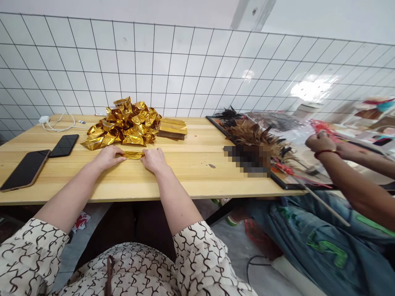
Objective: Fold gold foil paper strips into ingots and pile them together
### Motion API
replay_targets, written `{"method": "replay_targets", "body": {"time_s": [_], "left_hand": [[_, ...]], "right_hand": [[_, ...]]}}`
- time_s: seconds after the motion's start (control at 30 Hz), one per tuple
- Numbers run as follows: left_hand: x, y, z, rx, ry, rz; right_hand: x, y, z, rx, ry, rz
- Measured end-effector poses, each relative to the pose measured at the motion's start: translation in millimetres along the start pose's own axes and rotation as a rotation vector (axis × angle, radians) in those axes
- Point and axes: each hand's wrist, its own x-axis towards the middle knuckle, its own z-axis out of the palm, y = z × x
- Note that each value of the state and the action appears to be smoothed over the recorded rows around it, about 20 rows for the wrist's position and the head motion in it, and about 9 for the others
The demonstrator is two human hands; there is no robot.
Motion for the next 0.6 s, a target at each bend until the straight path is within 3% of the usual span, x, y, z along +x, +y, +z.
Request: {"method": "replay_targets", "body": {"time_s": [0.37, 0.6], "left_hand": [[-1, 3, 2.2, -0.01, 0.057, 0.021], [2, -3, 9.0, -0.141, 0.135, -0.093]], "right_hand": [[5, -2, 7, 0.015, 0.078, -0.056], [14, -2, 14, 0.17, 0.117, 0.071]]}}
